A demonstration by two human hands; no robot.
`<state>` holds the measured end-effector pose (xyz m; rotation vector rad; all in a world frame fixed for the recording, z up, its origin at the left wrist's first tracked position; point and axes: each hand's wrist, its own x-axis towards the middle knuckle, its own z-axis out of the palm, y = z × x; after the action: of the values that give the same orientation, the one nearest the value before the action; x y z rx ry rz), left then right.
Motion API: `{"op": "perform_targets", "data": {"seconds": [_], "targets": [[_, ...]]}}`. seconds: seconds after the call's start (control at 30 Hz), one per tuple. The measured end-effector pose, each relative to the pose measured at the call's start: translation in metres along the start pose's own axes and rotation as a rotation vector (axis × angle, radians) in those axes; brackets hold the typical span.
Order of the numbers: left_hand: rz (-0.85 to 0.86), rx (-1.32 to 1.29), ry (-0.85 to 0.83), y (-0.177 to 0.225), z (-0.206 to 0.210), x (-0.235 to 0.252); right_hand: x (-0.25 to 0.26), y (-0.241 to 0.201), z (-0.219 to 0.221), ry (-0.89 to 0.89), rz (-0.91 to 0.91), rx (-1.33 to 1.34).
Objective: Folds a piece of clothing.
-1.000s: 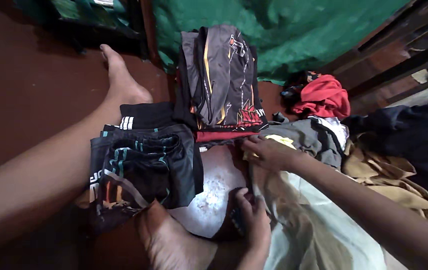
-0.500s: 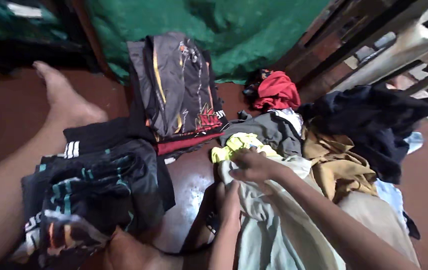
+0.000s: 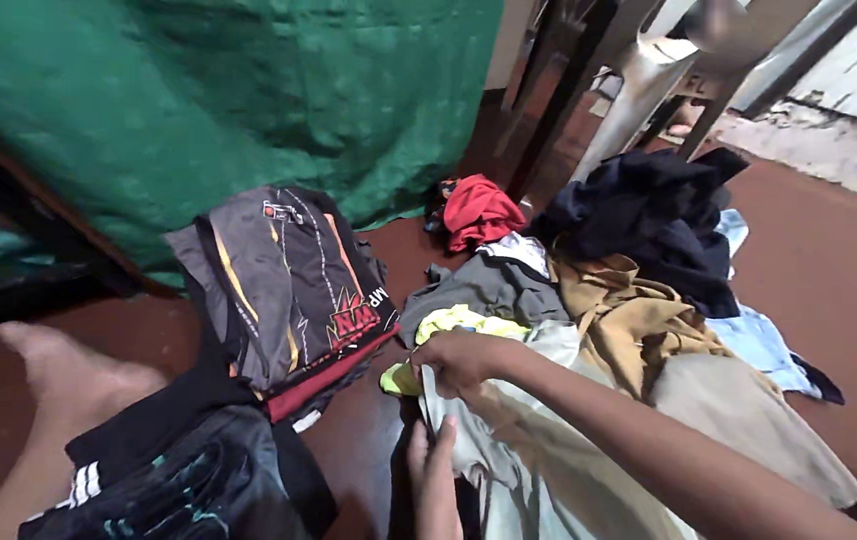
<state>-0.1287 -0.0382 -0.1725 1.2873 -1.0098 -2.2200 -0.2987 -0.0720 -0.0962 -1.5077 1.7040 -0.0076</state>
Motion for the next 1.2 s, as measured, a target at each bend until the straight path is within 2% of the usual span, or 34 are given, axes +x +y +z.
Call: {"op": "perform_targets", "data": {"seconds": [0.07, 0.2, 0.33, 0.4, 0.53, 0.6, 0.7, 0.77, 0.87, 0.93, 1.07, 1.1, 1.2], "targets": [[0.05, 0.038, -0.034, -0.006, -0.003, 0.0, -0.006, -0.002, -0.003, 0.027, -0.048, -0.001], [0.152, 0.113, 0.01, -0.01, -0.002, -0.007, -0.014, -0.004, -0.007, 0.065, -0.067, 0.125], [-0.02, 0.213, -0.044, -0.001, -0.008, -0.014, -0.02, -0.005, -0.009, 0.121, -0.092, 0.203], [-0.029, 0.181, -0.046, 0.002, -0.01, -0.015, -0.022, -0.004, -0.01, 0.136, -0.091, 0.236], [0.234, 0.078, 0.065, -0.002, -0.007, -0.011, -0.031, -0.01, -0.019, 0.026, 0.0, 0.227], [0.284, 0.069, 0.084, 0.0, -0.007, -0.011, -0.035, -0.015, -0.025, -0.011, 0.016, 0.141], [0.084, 0.135, 0.004, 0.0, -0.01, -0.007, -0.036, -0.007, -0.023, 0.075, -0.063, -0.07], [-0.065, 0.223, -0.06, 0.001, -0.01, -0.005, -0.036, -0.007, -0.021, 0.056, -0.039, -0.275], [-0.087, 0.264, -0.088, 0.003, -0.01, -0.01, -0.037, -0.012, -0.015, -0.001, -0.025, -0.555], [0.052, 0.231, -0.08, 0.003, -0.006, -0.014, -0.042, -0.007, -0.012, 0.1, -0.116, -0.651], [0.451, 0.298, -0.056, 0.004, 0.016, -0.024, -0.065, 0.02, -0.006, 0.405, -0.262, -0.72], [0.535, 0.383, -0.059, 0.004, 0.023, -0.027, -0.075, 0.026, -0.004, 0.421, -0.26, -0.72], [0.803, 0.777, -0.123, 0.002, 0.047, -0.037, -0.111, 0.041, 0.003, 0.326, -0.165, -0.684]]}}
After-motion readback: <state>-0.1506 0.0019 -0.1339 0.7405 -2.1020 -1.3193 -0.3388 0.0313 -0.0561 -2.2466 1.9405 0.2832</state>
